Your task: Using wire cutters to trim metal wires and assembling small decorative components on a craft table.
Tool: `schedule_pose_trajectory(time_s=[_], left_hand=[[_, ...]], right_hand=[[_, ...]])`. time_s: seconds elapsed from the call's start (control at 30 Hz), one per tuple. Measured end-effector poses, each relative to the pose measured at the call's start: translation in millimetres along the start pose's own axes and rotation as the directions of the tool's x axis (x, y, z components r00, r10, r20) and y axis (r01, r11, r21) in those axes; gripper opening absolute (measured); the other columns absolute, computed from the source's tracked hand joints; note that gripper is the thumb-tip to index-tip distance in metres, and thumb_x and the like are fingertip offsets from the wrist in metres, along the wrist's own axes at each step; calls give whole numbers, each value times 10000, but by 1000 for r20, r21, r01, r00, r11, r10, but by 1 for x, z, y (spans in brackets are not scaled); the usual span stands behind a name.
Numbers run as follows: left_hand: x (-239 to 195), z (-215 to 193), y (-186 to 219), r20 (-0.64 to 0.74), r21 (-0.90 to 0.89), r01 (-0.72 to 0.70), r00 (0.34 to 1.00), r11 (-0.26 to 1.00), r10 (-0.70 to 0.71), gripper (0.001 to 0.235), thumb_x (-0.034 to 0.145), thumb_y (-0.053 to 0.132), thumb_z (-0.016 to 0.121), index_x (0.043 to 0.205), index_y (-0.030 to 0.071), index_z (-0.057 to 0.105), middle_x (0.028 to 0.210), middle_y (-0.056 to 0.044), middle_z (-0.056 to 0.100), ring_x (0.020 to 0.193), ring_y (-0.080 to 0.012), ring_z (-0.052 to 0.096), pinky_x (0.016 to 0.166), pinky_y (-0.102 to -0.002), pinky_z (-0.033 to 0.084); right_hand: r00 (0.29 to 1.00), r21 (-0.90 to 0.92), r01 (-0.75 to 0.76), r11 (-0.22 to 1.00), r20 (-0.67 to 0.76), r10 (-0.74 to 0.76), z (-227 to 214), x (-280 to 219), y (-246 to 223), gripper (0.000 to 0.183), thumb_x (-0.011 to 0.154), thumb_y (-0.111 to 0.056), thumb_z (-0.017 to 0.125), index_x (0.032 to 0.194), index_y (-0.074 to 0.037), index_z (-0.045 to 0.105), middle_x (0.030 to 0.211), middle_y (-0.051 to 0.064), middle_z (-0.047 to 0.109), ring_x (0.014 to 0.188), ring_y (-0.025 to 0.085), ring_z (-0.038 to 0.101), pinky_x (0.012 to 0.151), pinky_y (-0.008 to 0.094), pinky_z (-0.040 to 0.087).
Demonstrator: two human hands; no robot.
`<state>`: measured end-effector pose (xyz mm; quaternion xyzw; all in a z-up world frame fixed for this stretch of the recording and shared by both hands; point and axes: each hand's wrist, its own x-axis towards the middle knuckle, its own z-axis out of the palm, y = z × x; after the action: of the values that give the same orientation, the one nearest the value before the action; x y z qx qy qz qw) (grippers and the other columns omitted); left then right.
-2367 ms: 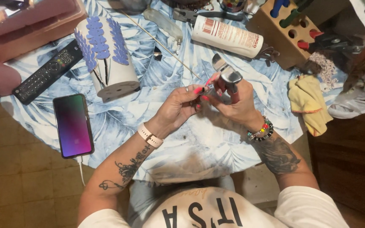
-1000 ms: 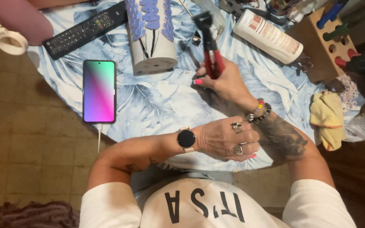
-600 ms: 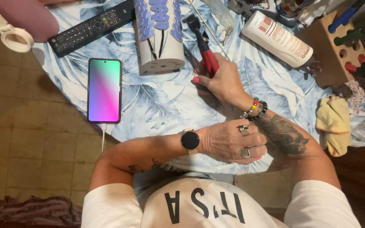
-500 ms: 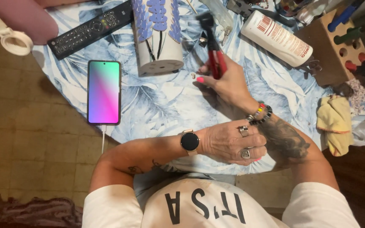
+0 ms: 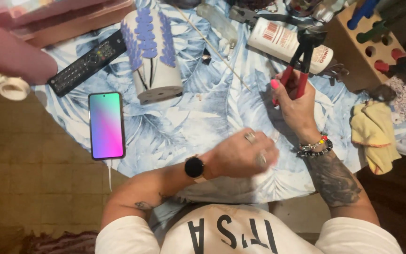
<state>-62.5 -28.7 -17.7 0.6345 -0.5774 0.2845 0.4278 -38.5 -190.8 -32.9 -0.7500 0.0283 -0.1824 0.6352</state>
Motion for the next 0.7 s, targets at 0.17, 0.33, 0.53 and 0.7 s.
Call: schedule_pose_trajectory(time_s=[0.17,0.33,0.53,0.7], left_hand=[[18,-22,-40,128,455,228,940,861,-316,95,696,34,491,784,33,526,755,-127,435,559,-267,500,406,-365,382],[42,-26,-85,-75,912,374,558,170,-827,210,699,75,557,879,-30,528,815,-157,433,791,-346,491,528,-355,432],[25,5,-143,-77,986,159,174,-49,-982,330,806,277,492,1078,100,554,1144,-191,405,1046,-262,427,746,-301,421],[3,21,-162,-63,967,251,353,30,-934,222,786,221,495,963,151,608,1028,-96,454,950,-263,470,718,-323,408]], right_hand=[[1000,32,3,999,-1,-3,-3,-2,-3,185,836,-58,611,933,50,495,654,106,517,499,146,508,449,236,449],[999,52,44,998,-3,-44,-4,-2,-7,173,839,-60,602,932,45,501,647,87,520,482,122,492,461,214,429],[996,-80,-51,995,72,57,-6,-5,-31,209,869,-222,530,942,-35,473,637,34,487,521,105,477,508,210,424],[997,-81,-48,996,56,52,-7,-6,-32,227,861,-238,531,947,-35,478,650,33,492,539,101,475,522,212,426]])
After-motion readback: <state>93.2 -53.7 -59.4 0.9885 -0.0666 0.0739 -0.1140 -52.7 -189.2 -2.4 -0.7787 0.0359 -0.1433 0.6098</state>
